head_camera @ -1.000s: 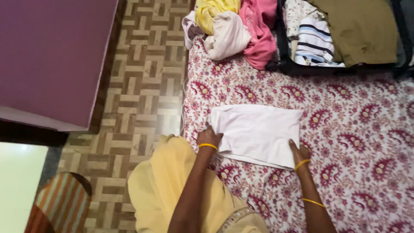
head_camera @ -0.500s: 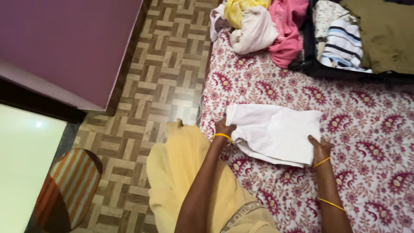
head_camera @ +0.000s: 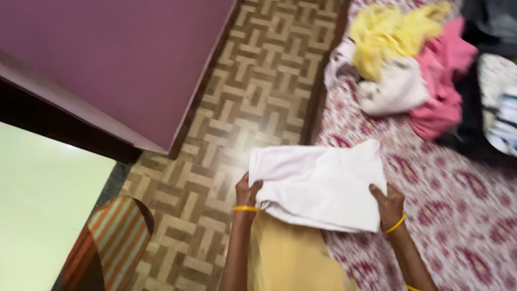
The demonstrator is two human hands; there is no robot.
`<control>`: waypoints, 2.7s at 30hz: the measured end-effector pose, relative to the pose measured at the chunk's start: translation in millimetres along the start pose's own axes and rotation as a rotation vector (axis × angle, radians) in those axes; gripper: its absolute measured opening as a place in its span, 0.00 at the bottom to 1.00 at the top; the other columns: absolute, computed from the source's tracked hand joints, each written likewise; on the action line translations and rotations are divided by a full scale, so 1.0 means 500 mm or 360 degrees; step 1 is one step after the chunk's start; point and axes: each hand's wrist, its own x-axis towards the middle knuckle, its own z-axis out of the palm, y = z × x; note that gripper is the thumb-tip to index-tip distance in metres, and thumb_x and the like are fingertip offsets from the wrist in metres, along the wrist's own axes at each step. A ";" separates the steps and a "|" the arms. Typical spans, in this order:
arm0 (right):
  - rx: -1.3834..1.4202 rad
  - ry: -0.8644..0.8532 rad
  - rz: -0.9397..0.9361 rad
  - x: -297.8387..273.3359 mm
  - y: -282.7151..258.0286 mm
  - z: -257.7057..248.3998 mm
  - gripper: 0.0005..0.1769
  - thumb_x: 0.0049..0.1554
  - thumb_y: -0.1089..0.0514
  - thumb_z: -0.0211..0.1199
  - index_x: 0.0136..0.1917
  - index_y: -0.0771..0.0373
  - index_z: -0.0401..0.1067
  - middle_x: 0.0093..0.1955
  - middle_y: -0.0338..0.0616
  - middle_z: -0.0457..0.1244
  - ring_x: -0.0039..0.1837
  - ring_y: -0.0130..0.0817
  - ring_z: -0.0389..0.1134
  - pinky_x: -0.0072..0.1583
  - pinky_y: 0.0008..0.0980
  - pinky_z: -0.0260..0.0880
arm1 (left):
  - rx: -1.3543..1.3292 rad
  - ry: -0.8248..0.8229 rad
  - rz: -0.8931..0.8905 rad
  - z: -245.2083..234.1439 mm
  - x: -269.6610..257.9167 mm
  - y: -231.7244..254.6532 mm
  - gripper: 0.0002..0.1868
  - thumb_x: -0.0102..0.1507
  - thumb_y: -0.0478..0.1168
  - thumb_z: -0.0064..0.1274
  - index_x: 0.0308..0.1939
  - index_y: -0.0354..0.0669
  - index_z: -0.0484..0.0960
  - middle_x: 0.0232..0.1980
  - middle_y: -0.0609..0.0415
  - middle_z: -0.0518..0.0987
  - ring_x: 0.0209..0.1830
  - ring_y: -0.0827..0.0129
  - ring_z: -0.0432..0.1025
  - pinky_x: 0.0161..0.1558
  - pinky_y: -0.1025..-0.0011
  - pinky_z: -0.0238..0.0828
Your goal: The person folds a white garment by hand on a bed, smoothing the fabric and folding the sides. The person then lifts the folded garment and places it into an open suitcase on the bed.
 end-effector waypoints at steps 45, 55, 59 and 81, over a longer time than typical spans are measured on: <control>-0.0162 -0.0001 -0.0153 0.201 -0.698 0.415 0.20 0.61 0.57 0.60 0.64 0.69 0.74 0.52 0.48 0.73 0.51 0.28 0.69 0.55 0.30 0.70 | -0.0264 0.0016 -0.0035 0.165 0.232 0.697 0.22 0.59 0.24 0.51 0.59 0.28 0.77 0.50 0.47 0.84 0.43 0.64 0.78 0.47 0.70 0.75; -0.0396 0.0153 -0.0154 0.223 -0.755 0.653 0.19 0.61 0.55 0.61 0.61 0.69 0.75 0.50 0.52 0.73 0.52 0.34 0.72 0.56 0.33 0.71 | -0.0083 -0.0068 -0.0123 0.043 0.409 0.831 0.22 0.63 0.30 0.53 0.61 0.32 0.74 0.50 0.46 0.83 0.42 0.64 0.78 0.44 0.67 0.76; -0.0282 0.0301 -0.0315 0.222 -0.760 0.704 0.22 0.60 0.55 0.60 0.65 0.67 0.72 0.54 0.50 0.73 0.54 0.32 0.73 0.57 0.32 0.72 | -0.0188 -0.0209 -0.0114 0.032 0.482 0.893 0.20 0.65 0.32 0.53 0.60 0.28 0.74 0.48 0.45 0.82 0.39 0.63 0.78 0.41 0.65 0.78; -0.0035 0.1031 -0.0059 0.402 -0.742 0.434 0.18 0.62 0.57 0.59 0.60 0.70 0.76 0.46 0.46 0.71 0.46 0.28 0.68 0.50 0.30 0.69 | 0.0281 -0.0858 -0.0271 0.522 0.770 0.769 0.16 0.65 0.31 0.55 0.57 0.28 0.79 0.49 0.49 0.83 0.42 0.67 0.75 0.45 0.69 0.73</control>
